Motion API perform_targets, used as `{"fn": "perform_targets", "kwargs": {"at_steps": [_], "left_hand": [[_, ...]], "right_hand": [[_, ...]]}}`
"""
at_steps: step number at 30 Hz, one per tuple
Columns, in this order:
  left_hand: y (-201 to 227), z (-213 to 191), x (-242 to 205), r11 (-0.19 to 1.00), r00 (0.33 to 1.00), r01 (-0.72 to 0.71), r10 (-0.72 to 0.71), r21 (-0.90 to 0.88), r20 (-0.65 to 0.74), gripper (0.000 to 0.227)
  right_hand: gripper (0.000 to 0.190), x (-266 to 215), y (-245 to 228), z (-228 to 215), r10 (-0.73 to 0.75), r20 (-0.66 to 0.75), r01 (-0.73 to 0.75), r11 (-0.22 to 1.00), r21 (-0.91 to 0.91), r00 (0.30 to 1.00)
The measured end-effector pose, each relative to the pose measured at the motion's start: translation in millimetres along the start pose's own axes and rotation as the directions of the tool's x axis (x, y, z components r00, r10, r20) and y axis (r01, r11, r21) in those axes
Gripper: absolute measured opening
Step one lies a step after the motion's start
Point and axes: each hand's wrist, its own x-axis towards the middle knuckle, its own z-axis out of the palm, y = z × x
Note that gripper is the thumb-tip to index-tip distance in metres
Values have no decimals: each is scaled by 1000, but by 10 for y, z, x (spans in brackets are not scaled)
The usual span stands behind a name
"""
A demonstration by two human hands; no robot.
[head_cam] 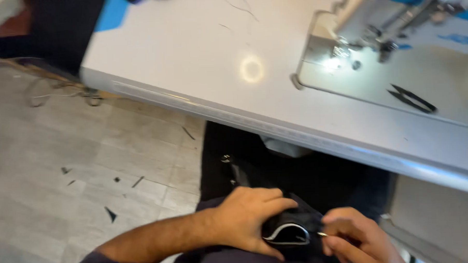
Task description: Turning a leather bag right-side out and attaching metal D-ring hardware fasteners
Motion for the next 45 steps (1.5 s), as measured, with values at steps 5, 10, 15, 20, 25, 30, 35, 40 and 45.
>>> {"fn": "perform_targets", "kwargs": {"at_steps": [5,10,15,20,25,30,35,40,45], "left_hand": [[-121,-322,324,969,955,-136,183,-204,231,93],[-227,-31,434,917,896,-121,266,-380,356,108],[-291,288,260,968,959,-212,233,-135,164,74],[-304,372,149,961,957,-277,278,-24,87,69],[-291,389,88,961,961,-275,274,31,33,66],[-252,404,7,931,939,-339,344,138,-10,60],[-277,353,-67,918,931,-358,364,172,-8,59],[-216,301,-27,904,919,-381,393,192,-28,67],[-139,301,82,975,970,-189,204,118,-135,55]], "right_hand": [[27,16,-668,209,-72,225,66,997,34,972],[18,76,-796,228,-159,275,194,975,-106,948],[16,-42,-755,188,-31,218,78,974,-213,976],[11,-103,-753,178,-81,196,130,959,-252,977],[8,-99,-827,142,-197,207,252,924,-288,958],[13,-196,-841,107,-208,243,270,927,-260,947],[15,-251,-810,63,-248,242,303,925,-230,938],[16,-220,-856,15,-296,289,370,894,-254,911],[15,2,-882,-48,-347,192,395,847,-357,918]]}}
